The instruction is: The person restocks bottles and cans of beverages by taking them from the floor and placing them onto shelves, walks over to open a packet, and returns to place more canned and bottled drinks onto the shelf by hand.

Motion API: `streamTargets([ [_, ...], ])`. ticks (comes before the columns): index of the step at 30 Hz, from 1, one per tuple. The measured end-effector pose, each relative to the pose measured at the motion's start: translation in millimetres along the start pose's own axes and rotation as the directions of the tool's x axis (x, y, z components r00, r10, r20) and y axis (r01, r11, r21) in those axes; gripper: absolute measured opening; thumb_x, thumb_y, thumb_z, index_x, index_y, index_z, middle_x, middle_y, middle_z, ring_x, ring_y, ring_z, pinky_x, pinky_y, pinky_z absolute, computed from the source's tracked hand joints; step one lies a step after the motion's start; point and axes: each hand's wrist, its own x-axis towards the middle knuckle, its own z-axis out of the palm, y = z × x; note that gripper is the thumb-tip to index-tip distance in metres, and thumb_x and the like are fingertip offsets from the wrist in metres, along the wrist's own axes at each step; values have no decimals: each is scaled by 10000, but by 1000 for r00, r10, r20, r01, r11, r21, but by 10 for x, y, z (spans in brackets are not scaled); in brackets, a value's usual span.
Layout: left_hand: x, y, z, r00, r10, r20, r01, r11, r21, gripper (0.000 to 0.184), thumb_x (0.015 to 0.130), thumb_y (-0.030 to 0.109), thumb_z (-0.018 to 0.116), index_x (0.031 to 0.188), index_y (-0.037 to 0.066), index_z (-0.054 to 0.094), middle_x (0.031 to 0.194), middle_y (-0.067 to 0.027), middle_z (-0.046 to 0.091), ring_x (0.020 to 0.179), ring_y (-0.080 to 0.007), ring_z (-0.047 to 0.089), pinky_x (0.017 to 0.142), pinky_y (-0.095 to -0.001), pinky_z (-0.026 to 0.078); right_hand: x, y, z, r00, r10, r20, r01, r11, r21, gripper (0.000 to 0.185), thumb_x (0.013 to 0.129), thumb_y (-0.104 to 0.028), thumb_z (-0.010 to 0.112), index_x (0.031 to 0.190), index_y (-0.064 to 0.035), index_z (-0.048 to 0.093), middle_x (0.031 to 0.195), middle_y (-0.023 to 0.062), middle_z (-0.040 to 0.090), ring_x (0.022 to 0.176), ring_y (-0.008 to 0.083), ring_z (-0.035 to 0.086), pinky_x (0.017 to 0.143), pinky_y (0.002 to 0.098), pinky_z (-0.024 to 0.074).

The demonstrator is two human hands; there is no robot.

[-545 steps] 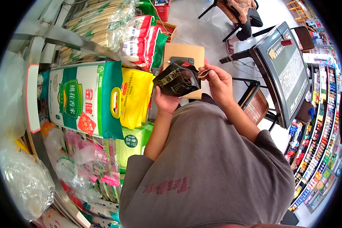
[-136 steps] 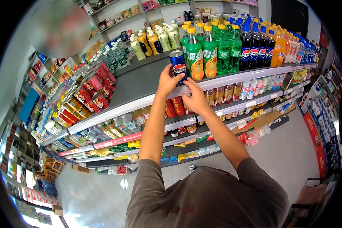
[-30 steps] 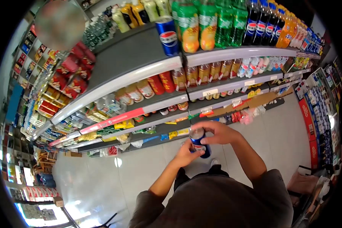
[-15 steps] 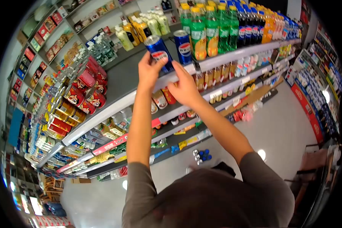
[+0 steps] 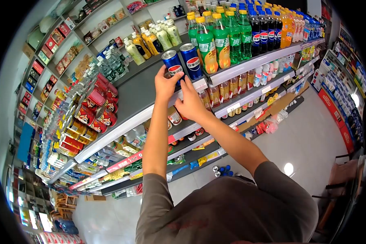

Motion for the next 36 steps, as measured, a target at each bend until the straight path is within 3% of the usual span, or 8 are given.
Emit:
streamTargets([
  [6,23,-111,-35,1000,13,27,-16,994,108,739,741,127,865,1320,-96,464,1022,-153,706,864,-155,667,735,-285,549,-67,106,-213,991,-68,-114,74,996,52,554,802,-59,603,1306,140,488,1428,340,421,1306,468,453,1090,453,395],
  [7,46,-123,-41,999,13,43,-18,992,122,757,735,132,870,1327,-91,456,1024,-152,705,867,-156,667,737,-285,549,-63,134,-229,984,-14,-177,34,993,112,505,800,-58,606,1280,87,543,1384,274,513,1274,414,513,1062,438,424],
  [10,35,-148,-42,997,24,66,-36,982,187,801,719,139,878,1347,-77,430,1033,-150,702,875,-166,666,740,-291,548,-63,244,-304,977,-29,-210,49,994,93,512,798,-43,599,1278,114,521,1384,300,485,1260,435,506,1052,442,430],
  [17,8,-6,9,994,-35,101,2,953,304,644,727,139,877,1233,-23,513,1104,-137,675,970,-182,661,833,-317,549,-31,372,-341,969,-47,-242,59,997,43,615,798,-39,583,1358,143,407,1445,335,384,1329,480,408,1114,475,355],
  [21,-4,-16,34,998,35,60,-50,963,264,719,670,200,907,1226,-60,533,1019,-136,707,868,-167,663,769,-302,540,1,388,-352,974,-43,-223,49,999,22,633,801,-50,584,1369,153,391,1458,337,366,1341,479,395,1129,473,339],
  [31,-24,-18,59,998,33,47,-44,960,278,756,675,238,915,1244,-67,523,1034,-151,709,914,-187,679,817,-316,549,-3,387,-346,974,-36,-223,42,999,21,622,801,-49,586,1359,151,397,1459,331,368,1345,473,391,1126,467,341],
  [34,-5,-64,27,999,13,53,-27,959,282,785,683,249,913,1274,-74,509,1089,-168,693,964,-203,674,858,-329,544,-93,415,-389,972,-55,-229,66,997,41,586,801,-38,589,1338,135,428,1441,313,403,1326,461,423,1110,459,362],
  [36,-34,-161,-8,995,95,-22,-88,972,217,748,737,242,871,1318,-44,497,1280,-208,583,1183,-281,576,966,-396,501,-299,408,-534,976,-57,-209,70,996,58,554,803,-29,592,1319,120,458,1419,295,441,1306,447,454,1095,451,380],
])
